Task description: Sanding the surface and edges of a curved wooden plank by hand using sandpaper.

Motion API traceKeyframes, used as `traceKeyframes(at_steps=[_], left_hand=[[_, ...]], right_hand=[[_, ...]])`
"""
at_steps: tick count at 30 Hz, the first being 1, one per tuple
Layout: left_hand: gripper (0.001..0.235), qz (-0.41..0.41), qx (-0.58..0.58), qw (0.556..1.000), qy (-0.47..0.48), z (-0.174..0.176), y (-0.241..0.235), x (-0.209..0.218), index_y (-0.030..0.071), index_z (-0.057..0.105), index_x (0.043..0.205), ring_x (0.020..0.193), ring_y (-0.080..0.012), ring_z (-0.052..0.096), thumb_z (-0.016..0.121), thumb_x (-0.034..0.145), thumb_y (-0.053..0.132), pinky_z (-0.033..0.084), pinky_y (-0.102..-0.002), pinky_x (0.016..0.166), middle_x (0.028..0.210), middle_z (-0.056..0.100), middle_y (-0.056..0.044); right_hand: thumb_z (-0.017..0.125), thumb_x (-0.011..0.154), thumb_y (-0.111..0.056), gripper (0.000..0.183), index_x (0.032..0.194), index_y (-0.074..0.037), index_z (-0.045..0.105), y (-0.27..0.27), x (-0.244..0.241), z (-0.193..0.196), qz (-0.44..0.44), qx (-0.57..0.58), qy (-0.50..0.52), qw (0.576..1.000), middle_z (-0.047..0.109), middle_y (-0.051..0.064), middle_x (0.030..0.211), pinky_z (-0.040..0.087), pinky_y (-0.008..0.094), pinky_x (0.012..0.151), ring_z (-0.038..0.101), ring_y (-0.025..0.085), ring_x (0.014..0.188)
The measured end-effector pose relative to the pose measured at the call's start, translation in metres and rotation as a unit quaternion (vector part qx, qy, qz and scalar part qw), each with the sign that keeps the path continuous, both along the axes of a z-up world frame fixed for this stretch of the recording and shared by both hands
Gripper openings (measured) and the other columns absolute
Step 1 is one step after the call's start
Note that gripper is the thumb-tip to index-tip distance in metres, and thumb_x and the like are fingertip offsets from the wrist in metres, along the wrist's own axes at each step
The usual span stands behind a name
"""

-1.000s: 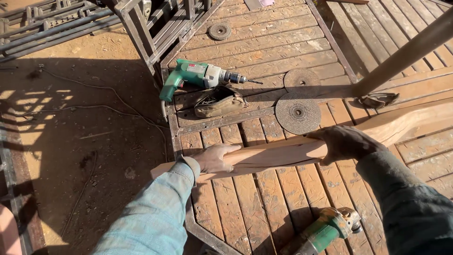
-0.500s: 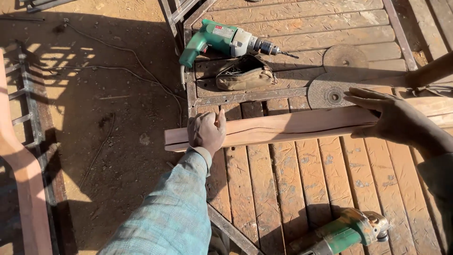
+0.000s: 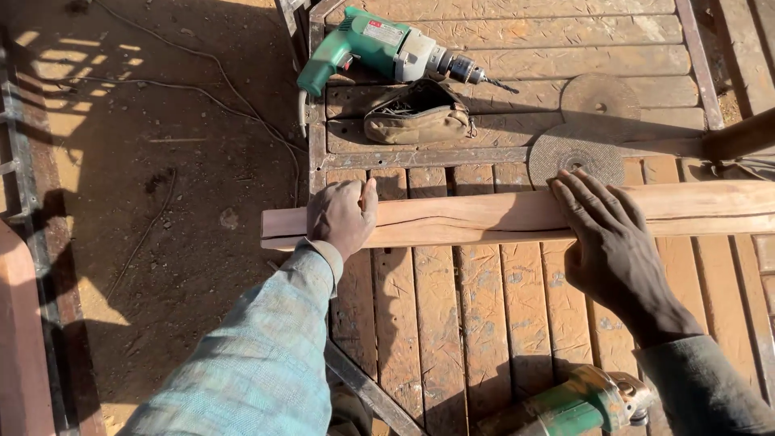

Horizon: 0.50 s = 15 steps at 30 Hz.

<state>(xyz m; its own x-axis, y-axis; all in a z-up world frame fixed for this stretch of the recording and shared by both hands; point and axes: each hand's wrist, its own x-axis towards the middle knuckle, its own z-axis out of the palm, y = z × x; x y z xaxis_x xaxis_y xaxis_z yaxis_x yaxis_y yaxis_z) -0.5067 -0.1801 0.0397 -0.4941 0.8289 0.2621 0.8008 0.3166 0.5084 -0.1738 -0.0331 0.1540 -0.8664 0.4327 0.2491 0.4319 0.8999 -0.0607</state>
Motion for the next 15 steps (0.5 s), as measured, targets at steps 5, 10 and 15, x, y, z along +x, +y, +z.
traceKeyframes(at_steps=[5, 10, 15], left_hand=[[0.051, -0.100, 0.048, 0.992, -0.062, -0.027, -0.002, -0.019, 0.011, 0.052, 0.064, 0.058, -0.0350, 0.055, 0.043, 0.107, 0.036, 0.043, -0.043, 0.065, 0.057, 0.053, -0.011], [0.049, -0.125, 0.137, 0.974, -0.132, -0.011, -0.004, -0.032, 0.008, 0.048, 0.063, 0.065, -0.0453, 0.063, 0.046, 0.107, 0.029, 0.046, -0.037, 0.054, 0.057, 0.052, -0.020], [0.046, -0.023, 0.107, 0.990, -0.092, -0.032, -0.035, -0.078, 0.010, 0.046, 0.066, 0.061, -0.0217, 0.045, 0.044, 0.109, 0.026, 0.036, -0.039, 0.069, 0.061, 0.044, -0.002]], right_hand=[[0.053, 0.057, 0.004, 0.097, 0.155, 0.002, 0.048, -0.041, -0.043, -0.036, -0.045, -0.003, 0.039, 0.998, 0.045, 0.020, 0.163, 0.024, 0.053, 0.125, 0.037, 0.035, 0.153], [0.059, 0.051, -0.004, 0.100, 0.151, -0.008, 0.052, -0.089, -0.119, -0.043, -0.025, -0.001, 0.065, 0.998, 0.049, 0.011, 0.160, 0.027, 0.045, 0.125, 0.043, 0.026, 0.149], [0.057, 0.077, -0.009, 0.078, 0.155, -0.004, 0.047, -0.071, -0.095, -0.035, -0.090, 0.005, -0.026, 0.996, 0.047, 0.014, 0.163, 0.027, 0.051, 0.127, 0.041, 0.031, 0.153]])
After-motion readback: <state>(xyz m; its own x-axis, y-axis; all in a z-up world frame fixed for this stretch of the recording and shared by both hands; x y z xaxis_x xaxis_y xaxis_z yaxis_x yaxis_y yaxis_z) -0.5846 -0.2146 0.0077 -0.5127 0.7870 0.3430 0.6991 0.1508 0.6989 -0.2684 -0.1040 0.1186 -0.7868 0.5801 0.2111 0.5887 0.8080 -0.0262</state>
